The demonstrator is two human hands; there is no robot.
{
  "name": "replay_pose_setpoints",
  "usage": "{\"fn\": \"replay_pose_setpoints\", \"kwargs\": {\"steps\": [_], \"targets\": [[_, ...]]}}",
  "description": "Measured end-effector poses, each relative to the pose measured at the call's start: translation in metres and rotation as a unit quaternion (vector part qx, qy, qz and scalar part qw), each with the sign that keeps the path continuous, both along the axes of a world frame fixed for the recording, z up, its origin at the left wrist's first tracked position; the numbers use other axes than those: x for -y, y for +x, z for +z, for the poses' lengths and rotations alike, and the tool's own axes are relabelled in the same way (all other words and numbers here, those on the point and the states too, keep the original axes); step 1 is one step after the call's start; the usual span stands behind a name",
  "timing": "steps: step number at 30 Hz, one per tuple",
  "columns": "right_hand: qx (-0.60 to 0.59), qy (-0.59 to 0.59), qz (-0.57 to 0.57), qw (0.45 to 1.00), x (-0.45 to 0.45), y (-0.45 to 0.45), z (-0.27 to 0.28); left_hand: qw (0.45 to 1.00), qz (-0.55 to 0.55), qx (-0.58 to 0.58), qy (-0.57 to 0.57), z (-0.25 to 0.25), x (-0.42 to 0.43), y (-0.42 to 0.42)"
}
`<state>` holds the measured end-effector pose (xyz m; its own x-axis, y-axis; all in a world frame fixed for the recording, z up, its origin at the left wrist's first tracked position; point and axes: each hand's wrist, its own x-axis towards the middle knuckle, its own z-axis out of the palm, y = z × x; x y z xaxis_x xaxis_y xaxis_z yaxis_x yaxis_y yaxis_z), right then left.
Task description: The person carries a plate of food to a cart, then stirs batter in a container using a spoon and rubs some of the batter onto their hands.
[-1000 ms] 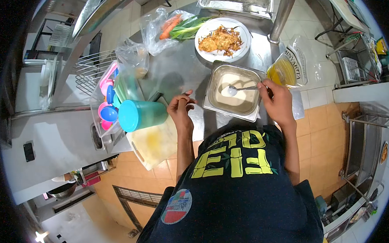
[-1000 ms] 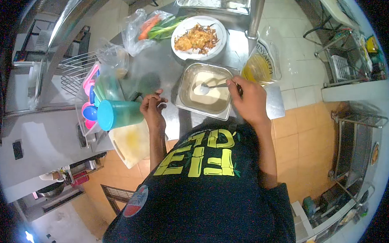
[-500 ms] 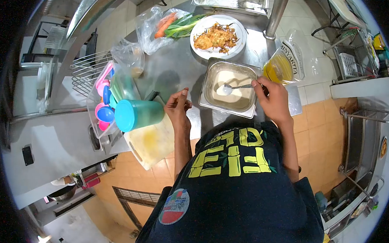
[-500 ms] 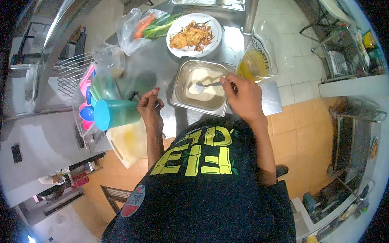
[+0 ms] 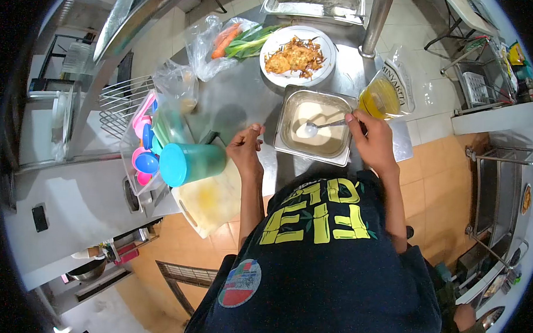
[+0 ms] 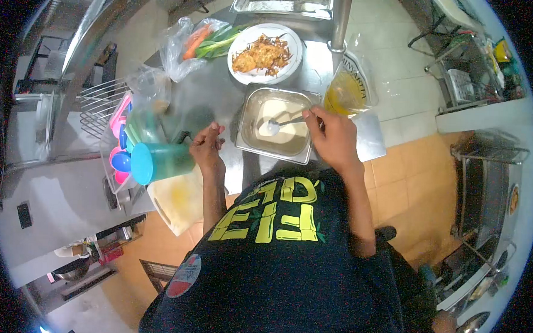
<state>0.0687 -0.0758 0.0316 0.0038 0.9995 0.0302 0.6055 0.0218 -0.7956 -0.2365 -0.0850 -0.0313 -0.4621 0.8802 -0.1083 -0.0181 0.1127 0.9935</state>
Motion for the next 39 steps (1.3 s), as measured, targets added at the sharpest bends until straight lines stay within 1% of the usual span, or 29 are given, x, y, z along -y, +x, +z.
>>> {"fn": "replay_pose_setpoints", "kwargs": {"steps": [3,4,6,7,10,12,13,14,16,19,25,28,31,34,39], "targets": [[0.038,-0.013,0.008,0.999,0.0,0.001,0.002,0.999,0.015,0.022,-0.03,-0.006,0.002,0.002],[0.055,-0.016,0.014,0.998,-0.001,0.002,0.003,0.999,0.002,0.039,-0.018,-0.006,0.005,0.006],[0.051,0.071,-0.006,0.996,-0.001,0.001,-0.018,0.997,-0.025,0.073,0.011,-0.001,0.006,0.016],[0.049,0.114,-0.015,0.992,-0.001,0.0,-0.024,0.996,-0.053,0.075,0.002,0.002,0.005,0.021],[0.054,0.096,-0.019,0.994,0.002,-0.004,-0.028,0.988,-0.129,0.07,-0.047,-0.001,0.005,0.028],[0.036,-0.002,0.005,0.999,0.001,-0.005,-0.012,0.981,-0.151,0.097,-0.077,-0.002,0.004,0.029],[0.029,-0.051,0.019,0.998,0.0,-0.007,-0.007,0.977,-0.159,0.111,-0.091,0.008,0.005,0.033],[0.007,-0.044,0.015,0.999,-0.001,-0.008,-0.012,0.977,-0.162,0.102,-0.092,0.02,0.008,0.037],[-0.039,-0.031,0.002,0.999,-0.004,-0.01,-0.024,0.984,-0.135,0.092,-0.076,0.014,0.015,0.039],[-0.037,0.041,0.007,0.998,-0.009,-0.016,-0.032,0.986,-0.123,0.08,-0.077,0.01,0.03,0.033],[-0.097,0.038,0.057,0.993,-0.008,-0.038,-0.032,0.991,-0.082,0.085,-0.069,0.019,0.082,0.023],[-0.126,-0.007,0.05,0.991,0.0,-0.047,-0.026,0.989,-0.08,0.111,-0.06,0.019,0.102,0.018],[-0.218,0.019,0.054,0.974,0.006,-0.051,-0.04,0.991,-0.058,0.108,-0.057,0.022,0.115,0.021],[-0.198,0.007,0.046,0.979,0.016,-0.052,-0.045,0.993,-0.063,0.087,-0.04,0.018,0.129,0.019],[-0.222,-0.006,0.038,0.974,0.042,-0.056,-0.038,0.993,-0.077,0.072,-0.047,0.02,0.147,0.009]]}}
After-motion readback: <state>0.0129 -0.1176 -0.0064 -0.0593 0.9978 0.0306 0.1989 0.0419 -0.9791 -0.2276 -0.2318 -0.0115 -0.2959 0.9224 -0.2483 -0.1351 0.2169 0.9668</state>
